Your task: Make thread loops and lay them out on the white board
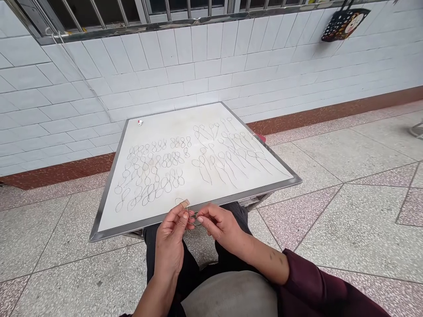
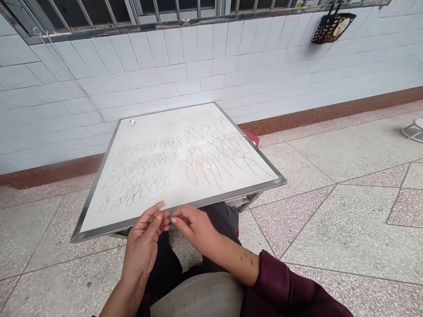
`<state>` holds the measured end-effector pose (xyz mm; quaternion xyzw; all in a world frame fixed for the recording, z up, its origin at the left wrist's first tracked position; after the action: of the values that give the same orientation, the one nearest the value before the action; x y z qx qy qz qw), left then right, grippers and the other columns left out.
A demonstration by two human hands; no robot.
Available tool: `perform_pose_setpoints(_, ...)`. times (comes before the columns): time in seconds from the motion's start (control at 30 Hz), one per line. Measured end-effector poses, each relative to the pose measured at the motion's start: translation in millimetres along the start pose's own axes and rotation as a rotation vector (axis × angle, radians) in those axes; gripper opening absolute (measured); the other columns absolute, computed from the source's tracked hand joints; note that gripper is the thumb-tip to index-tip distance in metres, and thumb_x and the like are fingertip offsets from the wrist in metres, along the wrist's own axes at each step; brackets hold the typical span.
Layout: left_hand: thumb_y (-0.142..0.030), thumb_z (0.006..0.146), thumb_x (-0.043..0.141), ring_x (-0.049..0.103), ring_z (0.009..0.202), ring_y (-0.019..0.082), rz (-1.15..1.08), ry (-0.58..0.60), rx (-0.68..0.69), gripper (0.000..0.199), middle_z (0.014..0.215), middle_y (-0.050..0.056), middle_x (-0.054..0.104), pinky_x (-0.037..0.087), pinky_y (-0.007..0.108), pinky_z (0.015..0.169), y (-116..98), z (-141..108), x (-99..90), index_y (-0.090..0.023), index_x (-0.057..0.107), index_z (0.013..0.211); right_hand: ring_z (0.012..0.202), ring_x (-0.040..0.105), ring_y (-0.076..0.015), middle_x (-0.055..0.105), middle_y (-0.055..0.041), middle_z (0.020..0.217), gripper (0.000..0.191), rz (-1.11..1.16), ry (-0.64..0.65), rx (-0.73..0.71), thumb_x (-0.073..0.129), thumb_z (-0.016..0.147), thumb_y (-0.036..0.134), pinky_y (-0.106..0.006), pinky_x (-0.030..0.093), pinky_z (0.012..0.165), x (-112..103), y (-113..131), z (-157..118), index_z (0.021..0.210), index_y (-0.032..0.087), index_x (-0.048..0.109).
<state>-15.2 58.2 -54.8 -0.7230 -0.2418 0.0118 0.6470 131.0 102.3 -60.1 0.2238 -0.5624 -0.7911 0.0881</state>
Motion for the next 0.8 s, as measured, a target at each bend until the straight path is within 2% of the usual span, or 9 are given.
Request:
perform_pose_setpoints(0.13, -0.033, 0.078, 0.080, 0.064, 0.074, 0.015, -0.019, 0.012, 0.001, 0.034, 0.089, 0.005, 0.074, 0.051, 0.029, 0.072, 1, 1, -0.5, -0.020, 0.077, 0.109, 0.054, 0.053, -0.0101, 0.059, 0.0018, 0.071, 0.024, 0.049, 0.025, 0.034, 0.051, 0.100, 0.040, -0.023, 0.043, 0.053, -1, -2, 0, 0.091, 0.021, 0.063)
perform_pose_setpoints(0.37, -0.033, 0.075, 0.081, 0.064, 0.071, 0.014, -0.010, 0.010, -0.006, 0.034, 0.087, 0.004, 0.073, 0.052, 0.030, 0.072, 1, 0, 0.9, -0.020, 0.078, 0.107, 0.051, 0.052, -0.0092, 0.057, 0.0031, 0.069, 0.027, 0.124, 0.037, 0.103, 0.051, 0.099, 0.046, -0.022, 0.042, 0.051, 0, -7, 0, 0.093, 0.022, 0.062)
perform_pose_setpoints(0.6, -0.035, 0.077, 0.080, 0.060, 0.067, 0.013, 0.112, 0.066, 0.036, 0.034, 0.077, 0.001, 0.068, 0.052, 0.028, 0.066, 0, -3, 4.5, -0.020, 0.077, 0.107, 0.052, 0.049, -0.0089, 0.052, 0.0042, 0.069, 0.028, 0.265, 0.039, 0.181, 0.058, 0.094, 0.049, -0.019, 0.039, 0.044, 0, -10, 2, 0.096, 0.021, 0.060)
perform_pose_setpoints(0.8, -0.037, 0.077, 0.078, 0.061, 0.064, 0.014, 0.245, 0.057, 0.044, 0.038, 0.084, 0.002, 0.071, 0.052, 0.029, 0.062, -1, -3, 3.8, -0.021, 0.075, 0.112, 0.046, 0.043, -0.0071, 0.050, 0.0057, 0.066, 0.026, 0.291, 0.019, 0.183, 0.060, 0.093, 0.046, -0.019, 0.038, 0.042, 1, -12, 3, 0.088, 0.021, 0.056)
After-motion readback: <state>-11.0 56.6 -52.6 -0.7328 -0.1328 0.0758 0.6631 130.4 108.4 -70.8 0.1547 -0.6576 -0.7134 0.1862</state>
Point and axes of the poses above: each hand's wrist, its own z-axis towards the middle knuckle, its own x-axis out of the palm, y = z × x, the point moved 4 cm from there along z, towards the middle knuckle
